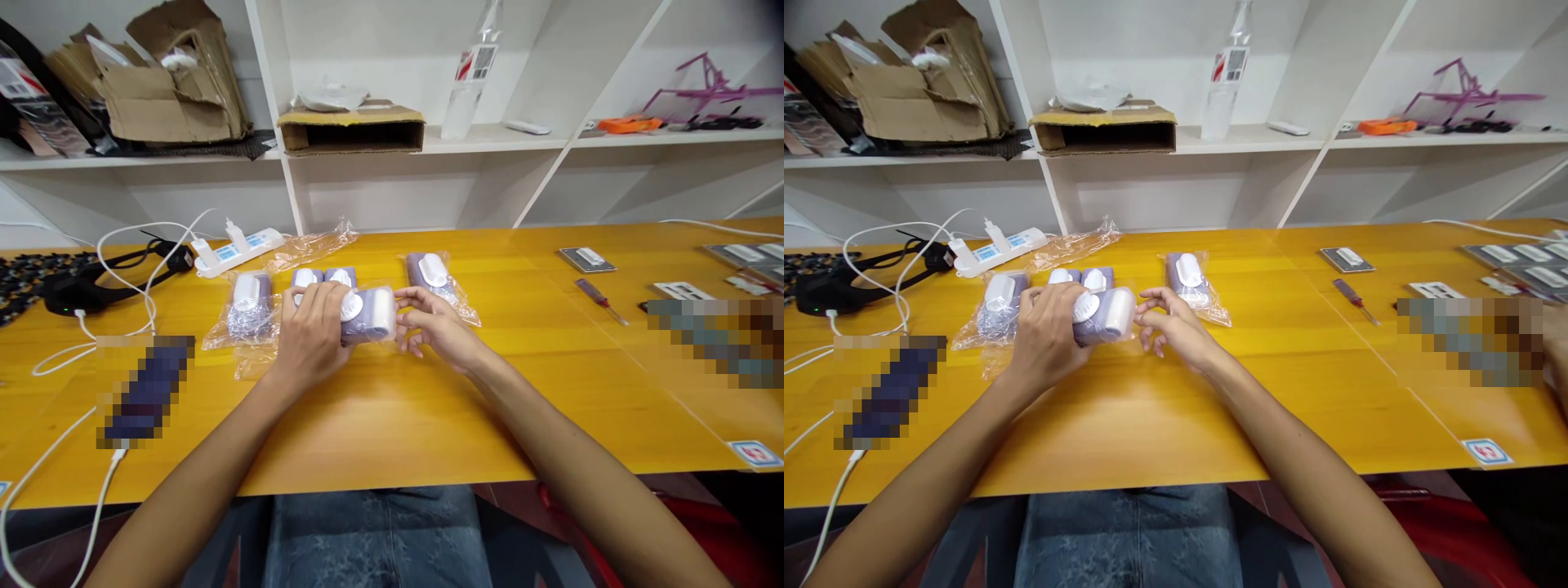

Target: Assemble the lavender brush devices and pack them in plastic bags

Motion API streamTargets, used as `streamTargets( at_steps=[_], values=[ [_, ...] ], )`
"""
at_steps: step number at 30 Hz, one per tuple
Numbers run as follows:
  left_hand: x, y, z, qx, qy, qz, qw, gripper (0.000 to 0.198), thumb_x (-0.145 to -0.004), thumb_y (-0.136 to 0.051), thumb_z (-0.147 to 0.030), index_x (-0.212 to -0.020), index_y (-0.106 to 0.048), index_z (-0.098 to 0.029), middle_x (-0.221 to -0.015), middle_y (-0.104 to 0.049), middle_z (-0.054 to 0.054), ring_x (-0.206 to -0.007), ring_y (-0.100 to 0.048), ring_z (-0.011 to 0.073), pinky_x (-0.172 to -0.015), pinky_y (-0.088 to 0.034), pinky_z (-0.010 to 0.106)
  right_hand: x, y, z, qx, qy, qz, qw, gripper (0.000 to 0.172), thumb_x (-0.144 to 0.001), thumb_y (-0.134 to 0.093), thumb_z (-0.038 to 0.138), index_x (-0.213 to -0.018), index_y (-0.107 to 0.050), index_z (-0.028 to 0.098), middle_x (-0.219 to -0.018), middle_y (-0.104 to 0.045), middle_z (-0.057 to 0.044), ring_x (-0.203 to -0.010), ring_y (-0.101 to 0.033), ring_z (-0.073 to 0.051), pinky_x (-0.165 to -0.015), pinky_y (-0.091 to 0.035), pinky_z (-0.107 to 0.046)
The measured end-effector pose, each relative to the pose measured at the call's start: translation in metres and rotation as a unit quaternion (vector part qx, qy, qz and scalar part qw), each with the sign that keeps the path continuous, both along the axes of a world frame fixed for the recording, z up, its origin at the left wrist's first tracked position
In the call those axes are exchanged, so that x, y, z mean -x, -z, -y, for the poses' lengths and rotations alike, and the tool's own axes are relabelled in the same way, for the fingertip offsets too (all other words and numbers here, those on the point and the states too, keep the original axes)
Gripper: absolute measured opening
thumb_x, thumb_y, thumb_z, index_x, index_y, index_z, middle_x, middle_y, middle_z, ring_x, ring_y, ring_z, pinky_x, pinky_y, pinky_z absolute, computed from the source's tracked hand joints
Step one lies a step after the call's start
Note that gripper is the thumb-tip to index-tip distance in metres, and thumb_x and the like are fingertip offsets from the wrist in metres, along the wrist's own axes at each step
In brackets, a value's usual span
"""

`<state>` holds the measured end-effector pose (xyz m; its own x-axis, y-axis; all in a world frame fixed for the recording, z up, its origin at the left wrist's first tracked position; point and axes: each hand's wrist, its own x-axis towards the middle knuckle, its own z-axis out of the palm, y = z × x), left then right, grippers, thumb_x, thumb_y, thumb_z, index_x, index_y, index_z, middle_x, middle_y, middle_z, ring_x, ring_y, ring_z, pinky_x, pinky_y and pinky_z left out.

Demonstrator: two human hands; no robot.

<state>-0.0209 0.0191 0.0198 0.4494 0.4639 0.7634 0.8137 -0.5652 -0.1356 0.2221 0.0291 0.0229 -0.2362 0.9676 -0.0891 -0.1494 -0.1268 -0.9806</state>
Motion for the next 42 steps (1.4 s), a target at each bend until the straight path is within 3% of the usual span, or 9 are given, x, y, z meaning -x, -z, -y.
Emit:
streamTargets(
  at_steps=[7,15,27,30,32,33,36,38,42],
  values=[
    [-0.003,-0.001,0.002,-0.026,0.019,-0.010,0.999,0.059,-0.083,-0.070,-0.019,-0.140,-0.052,-0.015,-0.125,-0.079,0.020,-0.105,-0.072,0.0368,-0.094,-0.044,0.050,0.001,-0.002,0.001,0.041,-0.072,0.027,0.996,0.028,-0.068,-0.088,0.034,-0.078,-0.067,0.018,-0.065,-0.069,-0.003,-0.047,-0.060,-0.012,-0.039,-0.036,-0.021],
    [-0.005,0.001,0.004,-0.006,0.018,0.002,1.000,0.060,-0.088,-0.073,-0.024,-0.142,-0.049,-0.016,-0.127,-0.078,0.021,-0.108,-0.073,0.0375,-0.096,-0.044,0.050,-0.004,-0.002,-0.003,-0.017,-0.014,-0.025,0.999,0.027,-0.072,-0.087,0.032,-0.063,-0.063,0.021,-0.056,-0.064,0.000,-0.042,-0.054,-0.010,-0.040,-0.038,-0.023],
    [-0.005,0.001,0.005,-0.012,0.021,-0.002,1.000,0.058,-0.089,-0.071,-0.023,-0.142,-0.049,-0.014,-0.127,-0.078,0.022,-0.107,-0.073,0.0373,-0.095,-0.044,0.050,-0.008,0.000,-0.004,-0.056,-0.012,0.046,0.997,0.026,-0.079,-0.082,0.038,-0.070,-0.066,0.020,-0.061,-0.065,-0.001,-0.048,-0.056,-0.013,-0.044,-0.040,-0.026],
    [-0.005,0.001,0.005,-0.010,0.021,-0.004,1.000,0.059,-0.088,-0.071,-0.021,-0.143,-0.049,-0.014,-0.127,-0.078,0.022,-0.108,-0.073,0.0379,-0.095,-0.044,0.050,-0.009,0.003,-0.006,-0.138,0.055,0.079,0.986,0.021,-0.081,-0.081,0.037,-0.089,-0.069,0.021,-0.077,-0.069,-0.002,-0.056,-0.060,-0.014,-0.048,-0.045,-0.028],
    [-0.005,0.001,0.005,-0.010,0.018,-0.004,1.000,0.061,-0.086,-0.071,-0.018,-0.144,-0.049,-0.015,-0.127,-0.077,0.021,-0.109,-0.073,0.0380,-0.096,-0.044,0.050,-0.012,0.002,-0.005,-0.286,0.128,0.126,0.941,0.029,-0.083,-0.080,0.032,-0.109,-0.070,0.024,-0.102,-0.073,-0.005,-0.074,-0.068,-0.019,-0.058,-0.053,-0.031],
    [-0.005,0.001,0.005,-0.008,0.016,-0.004,1.000,0.062,-0.086,-0.071,-0.018,-0.144,-0.050,-0.015,-0.127,-0.077,0.021,-0.110,-0.073,0.0380,-0.096,-0.043,0.049,-0.014,0.001,-0.004,-0.379,0.143,0.161,0.900,0.035,-0.085,-0.078,0.028,-0.119,-0.070,0.025,-0.115,-0.072,-0.008,-0.088,-0.071,-0.022,-0.066,-0.057,-0.035],
    [-0.005,0.002,0.004,-0.007,0.013,-0.009,1.000,0.060,-0.088,-0.071,-0.021,-0.144,-0.049,-0.015,-0.128,-0.077,0.021,-0.109,-0.072,0.0376,-0.096,-0.044,0.050,-0.020,-0.005,0.001,-0.586,0.073,0.287,0.755,0.049,-0.093,-0.071,0.016,-0.139,-0.069,0.030,-0.142,-0.067,-0.014,-0.125,-0.068,-0.033,-0.097,-0.061,-0.052],
    [-0.005,0.003,0.003,-0.009,0.013,-0.014,1.000,0.057,-0.091,-0.070,-0.023,-0.143,-0.049,-0.015,-0.126,-0.077,0.021,-0.108,-0.072,0.0369,-0.096,-0.044,0.050,-0.020,-0.007,0.003,-0.624,0.013,0.355,0.696,0.055,-0.097,-0.066,0.013,-0.149,-0.065,0.032,-0.150,-0.065,-0.014,-0.133,-0.065,-0.036,-0.109,-0.056,-0.060],
    [-0.006,0.004,0.003,0.010,0.015,-0.026,0.999,0.053,-0.094,-0.068,-0.023,-0.144,-0.050,-0.017,-0.126,-0.078,0.020,-0.107,-0.072,0.0369,-0.096,-0.043,0.050,-0.014,0.000,0.003,-0.640,0.009,0.406,0.653,0.053,-0.101,-0.064,0.018,-0.152,-0.063,0.030,-0.144,-0.072,-0.015,-0.127,-0.066,-0.037,-0.106,-0.057,-0.059]
  ],
)
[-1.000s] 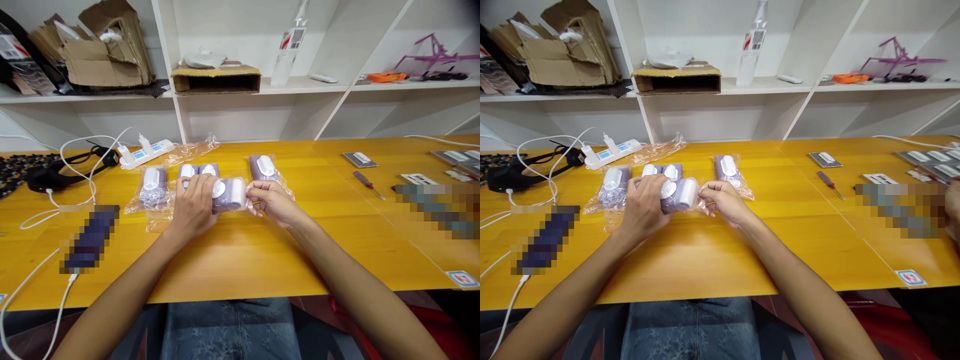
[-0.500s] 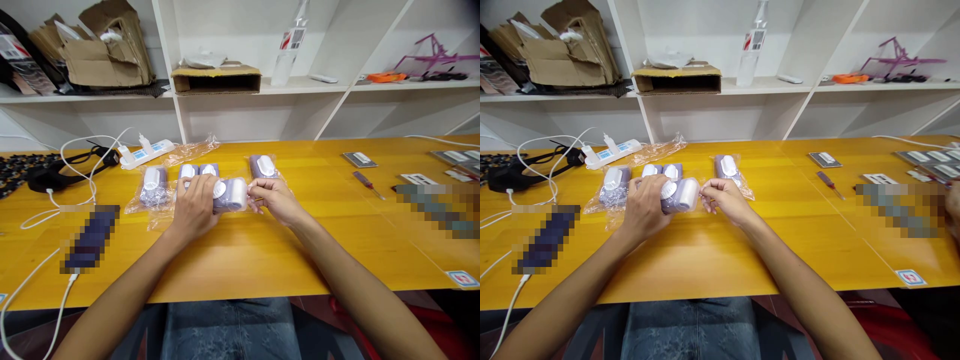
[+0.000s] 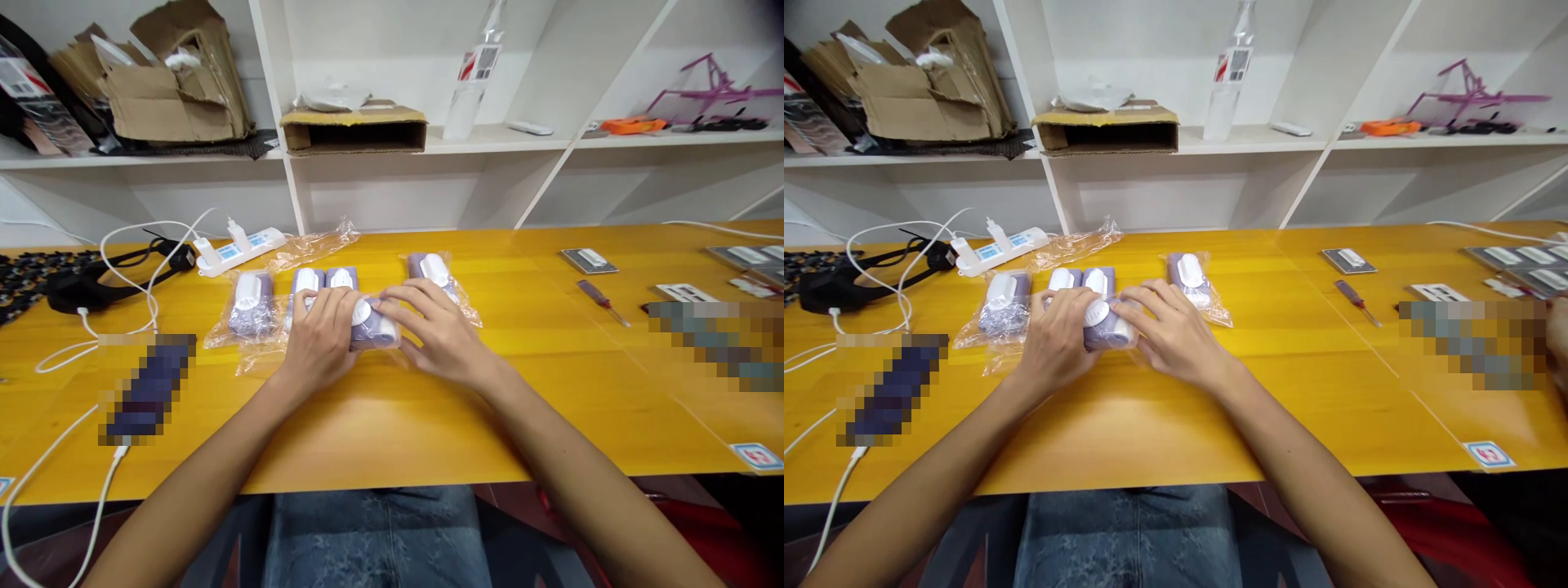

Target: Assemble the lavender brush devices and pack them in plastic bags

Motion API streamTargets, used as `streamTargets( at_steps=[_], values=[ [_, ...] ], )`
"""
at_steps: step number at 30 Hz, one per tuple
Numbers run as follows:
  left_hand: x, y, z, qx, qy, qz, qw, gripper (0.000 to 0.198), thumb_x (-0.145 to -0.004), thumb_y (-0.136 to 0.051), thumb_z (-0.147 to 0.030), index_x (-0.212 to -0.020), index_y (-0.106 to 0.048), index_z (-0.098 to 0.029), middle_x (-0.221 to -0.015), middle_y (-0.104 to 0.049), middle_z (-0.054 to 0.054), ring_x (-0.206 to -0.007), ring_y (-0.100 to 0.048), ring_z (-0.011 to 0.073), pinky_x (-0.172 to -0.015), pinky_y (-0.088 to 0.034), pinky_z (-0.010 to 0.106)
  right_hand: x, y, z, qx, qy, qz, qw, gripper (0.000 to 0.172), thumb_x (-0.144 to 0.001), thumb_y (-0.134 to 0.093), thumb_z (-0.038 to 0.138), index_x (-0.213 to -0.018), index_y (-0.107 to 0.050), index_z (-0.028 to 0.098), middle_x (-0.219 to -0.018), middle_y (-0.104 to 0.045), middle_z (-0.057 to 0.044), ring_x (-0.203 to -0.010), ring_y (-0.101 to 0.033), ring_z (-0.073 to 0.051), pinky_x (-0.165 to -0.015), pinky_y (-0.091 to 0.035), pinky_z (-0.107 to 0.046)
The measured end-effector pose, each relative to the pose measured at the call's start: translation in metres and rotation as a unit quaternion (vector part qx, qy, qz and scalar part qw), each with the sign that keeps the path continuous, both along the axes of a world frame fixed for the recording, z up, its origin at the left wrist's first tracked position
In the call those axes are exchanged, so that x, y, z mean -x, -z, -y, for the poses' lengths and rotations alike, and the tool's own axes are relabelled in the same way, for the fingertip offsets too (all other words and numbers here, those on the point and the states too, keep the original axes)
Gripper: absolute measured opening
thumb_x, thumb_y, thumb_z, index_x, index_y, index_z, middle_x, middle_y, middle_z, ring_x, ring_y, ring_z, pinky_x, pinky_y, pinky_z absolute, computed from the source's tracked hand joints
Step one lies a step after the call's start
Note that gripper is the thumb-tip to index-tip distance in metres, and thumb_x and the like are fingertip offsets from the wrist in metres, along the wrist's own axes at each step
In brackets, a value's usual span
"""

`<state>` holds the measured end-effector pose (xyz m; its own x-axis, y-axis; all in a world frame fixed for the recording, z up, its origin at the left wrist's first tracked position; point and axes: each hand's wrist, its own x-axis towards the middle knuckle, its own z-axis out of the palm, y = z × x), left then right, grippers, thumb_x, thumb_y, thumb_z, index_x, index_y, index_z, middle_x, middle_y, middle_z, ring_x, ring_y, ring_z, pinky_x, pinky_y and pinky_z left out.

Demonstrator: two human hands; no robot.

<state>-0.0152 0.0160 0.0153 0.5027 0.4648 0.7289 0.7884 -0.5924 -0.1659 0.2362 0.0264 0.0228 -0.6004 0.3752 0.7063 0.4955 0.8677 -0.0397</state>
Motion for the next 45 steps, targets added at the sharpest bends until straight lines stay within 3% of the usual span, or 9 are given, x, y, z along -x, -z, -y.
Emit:
streamTargets(
  at_steps=[8,14,18,26,34,38,40,42,45],
  values=[
    [-0.003,-0.004,0.003,-0.018,0.014,-0.002,1.000,0.052,-0.099,-0.065,-0.022,-0.148,-0.050,-0.016,-0.132,-0.078,0.021,-0.115,-0.074,0.0366,-0.101,-0.042,0.052,0.004,0.003,0.000,-0.030,-0.016,-0.044,0.998,0.040,-0.097,-0.067,0.019,-0.136,-0.069,0.020,-0.116,-0.078,-0.017,-0.100,-0.070,-0.033,-0.086,-0.056,-0.049],
    [-0.005,-0.002,0.005,-0.016,0.007,-0.019,1.000,0.051,-0.103,-0.065,-0.026,-0.151,-0.052,-0.016,-0.144,-0.076,0.022,-0.128,-0.073,0.0376,-0.108,-0.041,0.055,0.011,-0.003,0.008,0.099,-0.003,-0.136,0.986,0.020,-0.096,-0.080,0.039,-0.109,-0.074,0.024,-0.089,-0.071,-0.008,-0.081,-0.063,-0.027,-0.077,-0.051,-0.043],
    [-0.006,-0.001,0.005,-0.007,0.002,-0.002,1.000,0.050,-0.105,-0.062,-0.024,-0.154,-0.053,-0.020,-0.144,-0.076,0.021,-0.130,-0.073,0.0378,-0.112,-0.040,0.057,0.020,-0.009,0.017,0.233,0.048,-0.226,0.945,0.035,-0.088,-0.089,0.051,-0.080,-0.065,0.027,-0.072,-0.059,-0.001,-0.070,-0.054,-0.022,-0.073,-0.046,-0.040],
    [-0.006,-0.004,0.007,-0.048,0.014,0.002,0.999,0.051,-0.103,-0.054,-0.013,-0.154,-0.054,-0.018,-0.139,-0.079,0.019,-0.126,-0.075,0.0361,-0.111,-0.041,0.057,0.032,-0.006,0.025,0.448,0.004,-0.364,0.816,0.053,-0.084,-0.095,0.054,-0.119,-0.066,0.027,-0.074,-0.068,0.002,-0.069,-0.060,-0.021,-0.070,-0.049,-0.036],
    [-0.005,-0.005,0.005,-0.058,0.011,-0.005,0.998,0.046,-0.103,-0.055,-0.010,-0.149,-0.053,-0.015,-0.134,-0.080,0.020,-0.122,-0.076,0.0349,-0.106,-0.042,0.054,0.021,-0.005,0.023,0.438,-0.061,-0.286,0.850,0.040,-0.104,-0.072,0.059,-0.126,-0.074,0.026,-0.083,-0.069,-0.002,-0.083,-0.065,-0.024,-0.085,-0.052,-0.040],
    [-0.006,-0.005,0.005,-0.041,0.014,0.010,0.999,0.055,-0.100,-0.055,-0.010,-0.154,-0.048,-0.017,-0.135,-0.079,0.020,-0.121,-0.075,0.0353,-0.104,-0.042,0.053,0.019,-0.006,0.019,0.237,0.068,-0.309,0.919,0.031,-0.106,-0.069,0.052,-0.123,-0.072,0.026,-0.094,-0.070,-0.007,-0.083,-0.061,-0.025,-0.084,-0.052,-0.043],
    [-0.005,-0.005,0.005,-0.035,0.012,0.016,0.999,0.058,-0.099,-0.057,-0.011,-0.156,-0.047,-0.017,-0.136,-0.078,0.021,-0.121,-0.074,0.0359,-0.104,-0.042,0.052,0.016,-0.005,0.013,0.169,0.150,-0.335,0.915,0.035,-0.102,-0.074,0.054,-0.121,-0.071,0.025,-0.104,-0.070,-0.009,-0.085,-0.060,-0.025,-0.083,-0.052,-0.043],
    [-0.002,-0.005,0.003,-0.035,0.009,0.022,0.999,0.059,-0.099,-0.060,-0.015,-0.157,-0.046,-0.017,-0.135,-0.078,0.021,-0.121,-0.074,0.0363,-0.104,-0.042,0.052,0.009,-0.005,0.005,0.223,0.188,-0.333,0.896,0.042,-0.096,-0.080,0.061,-0.114,-0.073,0.024,-0.102,-0.072,-0.008,-0.082,-0.060,-0.023,-0.079,-0.051,-0.040],
    [0.002,-0.005,0.000,-0.028,0.005,0.031,0.999,0.063,-0.098,-0.065,-0.019,-0.158,-0.046,-0.018,-0.137,-0.077,0.021,-0.122,-0.073,0.0379,-0.103,-0.042,0.051,-0.002,-0.007,-0.005,0.439,0.131,-0.271,0.847,0.050,-0.089,-0.082,0.071,-0.088,-0.076,0.021,-0.081,-0.073,-0.005,-0.073,-0.060,-0.020,-0.072,-0.048,-0.035]
  ],
)
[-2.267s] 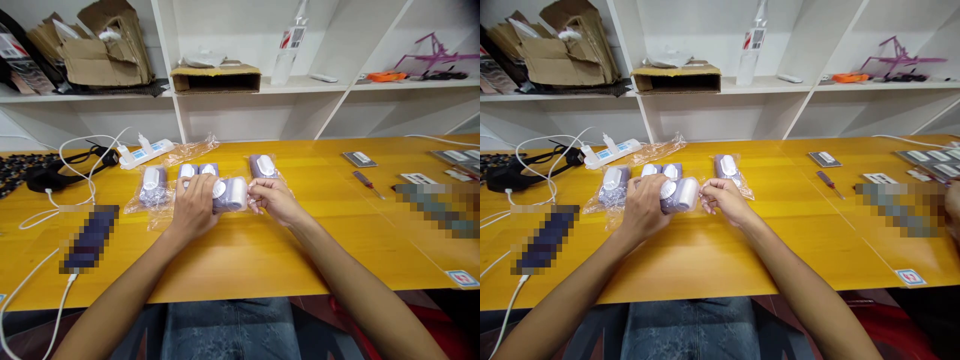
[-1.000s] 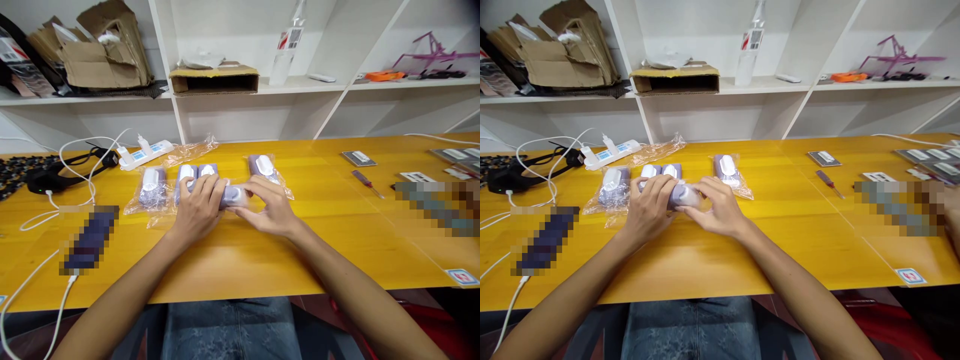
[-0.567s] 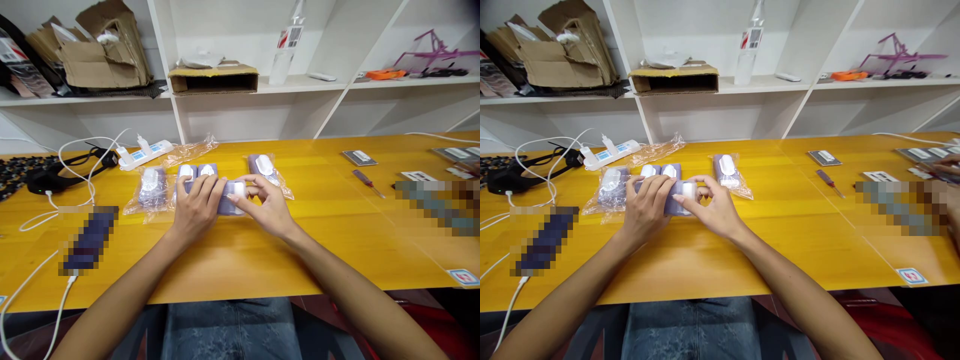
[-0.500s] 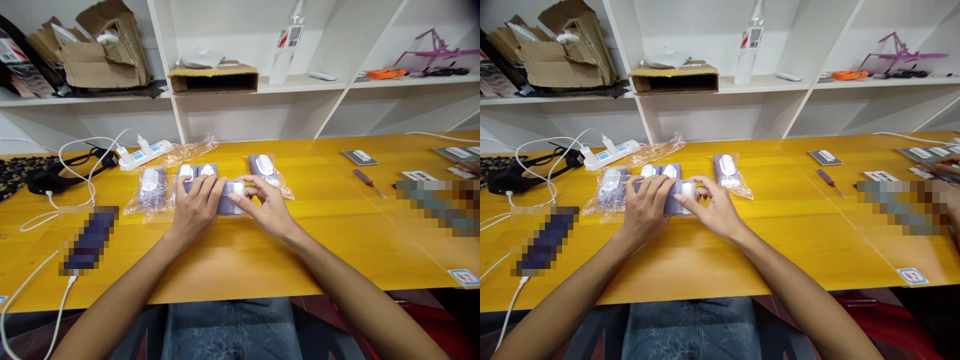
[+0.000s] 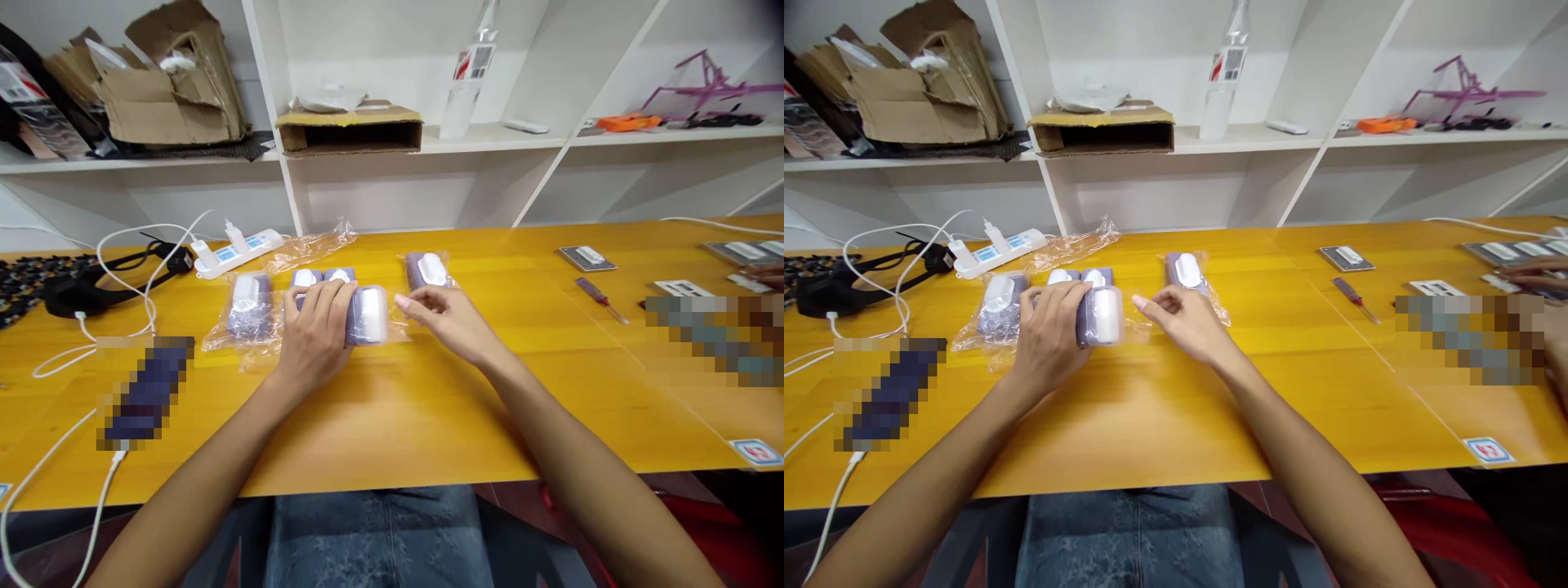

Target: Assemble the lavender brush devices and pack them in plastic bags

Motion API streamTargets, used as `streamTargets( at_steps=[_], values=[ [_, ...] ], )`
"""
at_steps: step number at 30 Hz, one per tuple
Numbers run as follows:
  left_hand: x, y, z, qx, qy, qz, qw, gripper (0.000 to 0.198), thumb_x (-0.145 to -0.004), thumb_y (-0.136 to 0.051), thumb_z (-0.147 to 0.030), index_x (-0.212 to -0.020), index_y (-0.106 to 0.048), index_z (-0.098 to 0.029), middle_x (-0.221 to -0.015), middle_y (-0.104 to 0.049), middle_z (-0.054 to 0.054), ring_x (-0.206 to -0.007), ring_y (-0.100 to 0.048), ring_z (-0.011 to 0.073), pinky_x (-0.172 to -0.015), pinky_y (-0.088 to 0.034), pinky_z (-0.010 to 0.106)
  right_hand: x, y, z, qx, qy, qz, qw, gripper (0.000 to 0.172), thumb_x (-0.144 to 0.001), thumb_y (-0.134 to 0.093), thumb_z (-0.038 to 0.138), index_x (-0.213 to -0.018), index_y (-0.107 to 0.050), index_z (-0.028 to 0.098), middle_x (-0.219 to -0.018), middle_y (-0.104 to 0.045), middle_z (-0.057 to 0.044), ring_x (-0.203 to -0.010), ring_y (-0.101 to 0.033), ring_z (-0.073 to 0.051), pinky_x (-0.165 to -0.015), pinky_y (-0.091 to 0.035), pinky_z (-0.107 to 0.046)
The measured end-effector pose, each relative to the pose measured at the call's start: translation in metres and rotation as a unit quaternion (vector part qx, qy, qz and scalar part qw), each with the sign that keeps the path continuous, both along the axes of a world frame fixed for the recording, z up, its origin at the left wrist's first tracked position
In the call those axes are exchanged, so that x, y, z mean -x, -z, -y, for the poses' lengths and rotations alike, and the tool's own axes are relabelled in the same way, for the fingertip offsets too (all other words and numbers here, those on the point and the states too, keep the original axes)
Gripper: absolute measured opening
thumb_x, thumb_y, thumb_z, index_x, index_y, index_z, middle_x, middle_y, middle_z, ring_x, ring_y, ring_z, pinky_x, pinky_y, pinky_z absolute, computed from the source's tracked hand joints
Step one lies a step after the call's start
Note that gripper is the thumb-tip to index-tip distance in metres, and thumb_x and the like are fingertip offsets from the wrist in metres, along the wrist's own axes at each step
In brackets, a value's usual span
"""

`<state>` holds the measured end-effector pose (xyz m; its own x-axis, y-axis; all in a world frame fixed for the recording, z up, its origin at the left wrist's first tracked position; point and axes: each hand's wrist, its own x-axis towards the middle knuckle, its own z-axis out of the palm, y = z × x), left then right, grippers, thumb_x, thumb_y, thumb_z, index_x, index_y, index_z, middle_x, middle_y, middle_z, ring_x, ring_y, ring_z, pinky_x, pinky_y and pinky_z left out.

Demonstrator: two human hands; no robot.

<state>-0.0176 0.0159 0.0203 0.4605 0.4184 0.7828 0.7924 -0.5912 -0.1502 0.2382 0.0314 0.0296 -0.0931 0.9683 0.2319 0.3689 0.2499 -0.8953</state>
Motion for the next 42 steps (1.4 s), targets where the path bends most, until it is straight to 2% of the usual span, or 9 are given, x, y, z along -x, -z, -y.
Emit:
streamTargets(
  at_steps=[3,6,9,14,20,30,36,42],
  values=[
    [0.002,0.000,-0.002,0.010,-0.002,0.000,1.000,0.067,-0.095,-0.067,-0.019,-0.159,-0.045,-0.017,-0.139,-0.076,0.022,-0.122,-0.072,0.0396,-0.103,-0.042,0.052,-0.005,-0.001,-0.004,0.135,-0.128,-0.047,0.981,0.050,-0.083,-0.087,0.066,-0.072,-0.075,0.020,-0.073,-0.075,-0.006,-0.066,-0.061,-0.017,-0.065,-0.044,-0.032],
    [0.001,0.000,-0.002,0.011,-0.002,-0.005,1.000,0.067,-0.096,-0.067,-0.020,-0.159,-0.044,-0.017,-0.138,-0.076,0.022,-0.122,-0.072,0.0390,-0.103,-0.042,0.052,-0.004,-0.001,-0.004,0.167,-0.144,-0.109,0.969,0.039,-0.079,-0.090,0.054,-0.070,-0.075,0.019,-0.071,-0.077,-0.007,-0.062,-0.060,-0.015,-0.062,-0.044,-0.031],
    [-0.001,0.000,0.000,0.017,0.003,-0.008,1.000,0.068,-0.096,-0.068,-0.021,-0.159,-0.043,-0.017,-0.137,-0.076,0.022,-0.120,-0.072,0.0383,-0.104,-0.042,0.052,-0.001,-0.002,-0.004,0.146,-0.123,-0.179,0.965,0.032,-0.077,-0.091,0.046,-0.069,-0.076,0.020,-0.068,-0.075,-0.005,-0.060,-0.060,-0.014,-0.062,-0.045,-0.030],
    [-0.005,0.002,0.002,0.044,0.020,-0.020,0.999,0.069,-0.097,-0.068,-0.023,-0.160,-0.041,-0.015,-0.140,-0.074,0.023,-0.124,-0.071,0.0392,-0.104,-0.041,0.052,0.000,-0.004,-0.002,0.122,-0.142,-0.241,0.952,0.024,-0.077,-0.091,0.038,-0.070,-0.078,0.019,-0.063,-0.071,-0.002,-0.057,-0.059,-0.014,-0.059,-0.043,-0.031],
    [-0.005,0.004,0.003,0.059,0.040,-0.014,0.997,0.070,-0.099,-0.069,-0.028,-0.161,-0.038,-0.016,-0.142,-0.073,0.024,-0.127,-0.070,0.0398,-0.106,-0.041,0.051,0.003,-0.007,0.002,0.101,-0.152,-0.261,0.948,0.029,-0.078,-0.095,0.040,-0.070,-0.078,0.019,-0.065,-0.071,-0.003,-0.057,-0.058,-0.013,-0.060,-0.044,-0.032],
    [-0.006,0.004,0.003,0.052,0.085,0.019,0.995,0.071,-0.097,-0.069,-0.025,-0.160,-0.038,-0.016,-0.141,-0.074,0.023,-0.126,-0.072,0.0398,-0.105,-0.043,0.052,0.003,-0.009,0.005,0.062,-0.170,-0.264,0.948,0.037,-0.081,-0.098,0.048,-0.069,-0.077,0.020,-0.063,-0.070,-0.002,-0.060,-0.058,-0.014,-0.063,-0.045,-0.032],
    [-0.006,0.002,0.003,0.031,0.127,0.092,0.987,0.084,-0.093,-0.082,-0.030,-0.164,-0.037,-0.020,-0.142,-0.072,0.022,-0.128,-0.072,0.0391,-0.106,-0.052,0.051,0.001,-0.013,0.007,0.025,-0.174,-0.302,0.937,0.032,-0.081,-0.100,0.049,-0.075,-0.083,0.022,-0.071,-0.074,-0.002,-0.066,-0.063,-0.016,-0.067,-0.051,-0.033],
    [-0.009,-0.011,0.009,0.021,0.168,0.169,0.971,0.081,-0.091,-0.089,-0.032,-0.159,-0.046,-0.022,-0.139,-0.072,0.017,-0.130,-0.071,0.0351,-0.110,-0.059,0.051,0.002,-0.021,0.015,-0.042,-0.228,-0.316,0.920,0.028,-0.090,-0.094,0.047,-0.077,-0.085,0.024,-0.073,-0.076,-0.005,-0.074,-0.072,-0.022,-0.068,-0.056,-0.036]
  ],
)
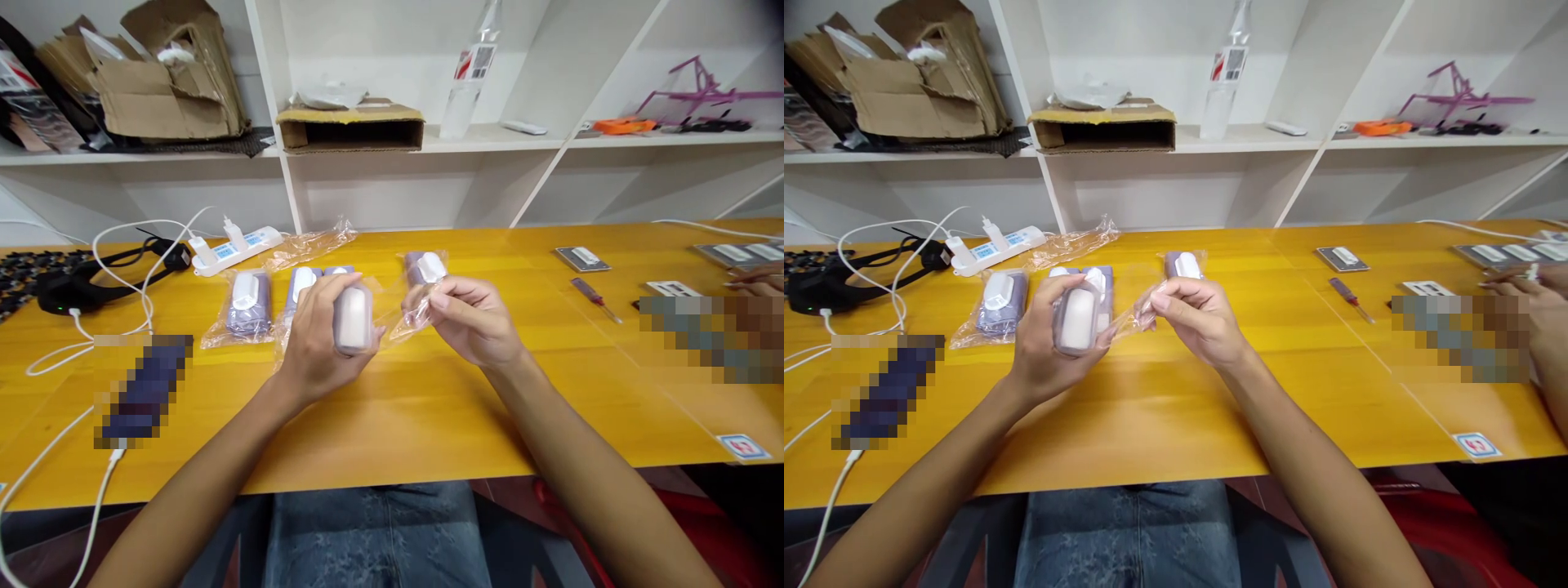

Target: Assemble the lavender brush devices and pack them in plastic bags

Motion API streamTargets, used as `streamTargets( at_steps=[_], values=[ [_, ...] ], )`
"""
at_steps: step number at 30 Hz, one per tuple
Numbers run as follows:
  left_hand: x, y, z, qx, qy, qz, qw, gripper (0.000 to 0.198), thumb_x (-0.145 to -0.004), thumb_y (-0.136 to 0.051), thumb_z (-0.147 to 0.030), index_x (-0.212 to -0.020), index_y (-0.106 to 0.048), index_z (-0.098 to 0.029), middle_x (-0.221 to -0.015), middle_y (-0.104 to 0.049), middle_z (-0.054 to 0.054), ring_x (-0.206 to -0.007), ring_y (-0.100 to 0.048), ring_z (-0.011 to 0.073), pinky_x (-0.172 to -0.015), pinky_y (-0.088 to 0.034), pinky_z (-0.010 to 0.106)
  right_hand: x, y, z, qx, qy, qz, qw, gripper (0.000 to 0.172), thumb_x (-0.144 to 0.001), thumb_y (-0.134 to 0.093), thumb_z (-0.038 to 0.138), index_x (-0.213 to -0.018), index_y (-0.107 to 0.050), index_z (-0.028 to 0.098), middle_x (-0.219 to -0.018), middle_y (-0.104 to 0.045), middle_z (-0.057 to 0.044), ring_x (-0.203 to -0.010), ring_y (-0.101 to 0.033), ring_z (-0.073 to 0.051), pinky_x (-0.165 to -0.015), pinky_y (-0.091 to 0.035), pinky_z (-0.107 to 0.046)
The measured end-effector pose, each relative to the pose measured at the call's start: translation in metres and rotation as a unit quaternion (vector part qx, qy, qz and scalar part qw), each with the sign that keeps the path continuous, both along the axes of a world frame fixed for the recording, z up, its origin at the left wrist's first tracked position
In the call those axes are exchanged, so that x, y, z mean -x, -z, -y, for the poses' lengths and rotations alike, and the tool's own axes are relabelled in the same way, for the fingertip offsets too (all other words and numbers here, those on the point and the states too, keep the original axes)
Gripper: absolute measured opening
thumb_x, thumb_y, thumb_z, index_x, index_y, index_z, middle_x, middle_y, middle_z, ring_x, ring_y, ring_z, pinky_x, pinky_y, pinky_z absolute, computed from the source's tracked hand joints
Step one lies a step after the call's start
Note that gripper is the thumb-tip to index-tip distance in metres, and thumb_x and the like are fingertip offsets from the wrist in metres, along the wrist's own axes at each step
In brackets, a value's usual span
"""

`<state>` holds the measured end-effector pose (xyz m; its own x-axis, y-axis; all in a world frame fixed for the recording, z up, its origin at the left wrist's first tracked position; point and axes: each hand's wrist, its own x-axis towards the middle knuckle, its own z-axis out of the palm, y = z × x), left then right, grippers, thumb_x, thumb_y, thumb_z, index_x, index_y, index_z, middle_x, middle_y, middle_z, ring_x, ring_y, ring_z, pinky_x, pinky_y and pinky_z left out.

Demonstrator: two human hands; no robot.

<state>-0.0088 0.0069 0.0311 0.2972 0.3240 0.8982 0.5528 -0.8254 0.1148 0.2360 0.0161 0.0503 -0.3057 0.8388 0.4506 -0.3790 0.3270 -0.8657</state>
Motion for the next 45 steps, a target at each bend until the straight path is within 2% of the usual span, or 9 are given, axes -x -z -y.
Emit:
streamTargets(
  at_steps=[6,10,14,19,25,30,37,42,45],
  values=[
    [0.003,-0.008,0.004,0.055,0.021,0.071,0.996,0.067,-0.091,-0.085,-0.026,-0.150,-0.053,-0.023,-0.132,-0.072,0.011,-0.120,-0.074,0.0278,-0.104,-0.064,0.045,0.000,0.004,-0.002,0.008,-0.031,-0.019,0.999,0.032,-0.093,-0.090,0.056,-0.097,-0.090,0.024,-0.089,-0.085,-0.009,-0.084,-0.078,-0.025,-0.068,-0.057,-0.037],
    [0.011,-0.018,0.003,0.109,0.014,0.157,0.981,0.063,-0.087,-0.091,-0.035,-0.140,-0.059,-0.023,-0.129,-0.073,0.010,-0.121,-0.075,0.0295,-0.107,-0.065,0.049,-0.003,0.010,-0.008,0.041,-0.025,-0.018,0.999,0.035,-0.091,-0.092,0.056,-0.094,-0.090,0.022,-0.085,-0.085,-0.009,-0.078,-0.077,-0.024,-0.066,-0.055,-0.035],
    [0.023,-0.034,0.001,0.154,0.053,0.236,0.958,0.056,-0.090,-0.091,-0.044,-0.136,-0.061,-0.029,-0.123,-0.075,0.008,-0.111,-0.078,0.0288,-0.100,-0.069,0.052,-0.005,0.012,-0.011,0.063,-0.009,-0.015,0.998,0.037,-0.088,-0.094,0.058,-0.091,-0.089,0.021,-0.082,-0.084,-0.009,-0.073,-0.076,-0.023,-0.063,-0.054,-0.035],
    [0.040,-0.047,-0.008,0.151,0.076,0.294,0.941,0.054,-0.084,-0.097,-0.048,-0.126,-0.066,-0.035,-0.114,-0.076,0.004,-0.108,-0.078,0.0293,-0.100,-0.068,0.056,-0.004,0.013,-0.012,0.070,0.003,-0.009,0.997,0.037,-0.089,-0.093,0.058,-0.089,-0.088,0.021,-0.079,-0.083,-0.008,-0.071,-0.074,-0.021,-0.062,-0.054,-0.034],
    [0.049,-0.047,-0.019,0.142,0.085,0.355,0.920,0.040,-0.083,-0.097,-0.042,-0.110,-0.070,-0.031,-0.088,-0.062,-0.001,-0.088,-0.073,0.0212,-0.083,-0.068,0.044,-0.005,0.013,-0.014,0.081,0.011,-0.012,0.997,0.038,-0.088,-0.094,0.057,-0.088,-0.088,0.020,-0.077,-0.082,-0.008,-0.069,-0.073,-0.020,-0.061,-0.053,-0.033],
    [0.051,-0.044,-0.016,0.130,0.072,0.312,0.938,0.021,-0.097,-0.081,-0.044,-0.114,-0.069,-0.039,-0.089,-0.059,0.001,-0.089,-0.073,0.0232,-0.082,-0.068,0.048,-0.005,0.014,-0.015,0.084,0.009,-0.013,0.996,0.036,-0.088,-0.094,0.055,-0.087,-0.088,0.020,-0.076,-0.081,-0.007,-0.069,-0.073,-0.019,-0.061,-0.053,-0.032],
    [0.059,-0.049,-0.010,0.121,0.065,0.245,0.960,0.030,-0.103,-0.068,-0.056,-0.131,-0.067,-0.044,-0.111,-0.070,0.005,-0.113,-0.077,0.0316,-0.092,-0.068,0.059,-0.001,0.018,-0.014,0.076,0.007,0.016,0.997,0.037,-0.089,-0.093,0.056,-0.089,-0.088,0.020,-0.078,-0.083,-0.007,-0.067,-0.072,-0.019,-0.061,-0.053,-0.033],
    [0.054,-0.055,-0.006,0.210,0.139,0.269,0.930,0.023,-0.096,-0.076,-0.049,-0.117,-0.072,-0.038,-0.102,-0.068,0.006,-0.102,-0.076,0.0299,-0.089,-0.069,0.058,0.004,0.027,-0.012,0.022,0.005,0.069,0.997,0.028,-0.096,-0.089,0.050,-0.098,-0.088,0.022,-0.088,-0.084,-0.006,-0.074,-0.074,-0.018,-0.065,-0.054,-0.032],
    [0.047,-0.056,-0.005,0.246,0.203,0.294,0.901,0.030,-0.089,-0.086,-0.047,-0.111,-0.073,-0.032,-0.097,-0.068,0.005,-0.095,-0.076,0.0281,-0.084,-0.070,0.054,0.012,0.030,-0.007,-0.028,0.009,0.127,0.991,0.027,-0.096,-0.089,0.045,-0.112,-0.087,0.024,-0.108,-0.084,-0.008,-0.090,-0.075,-0.020,-0.075,-0.059,-0.033]
  ],
)
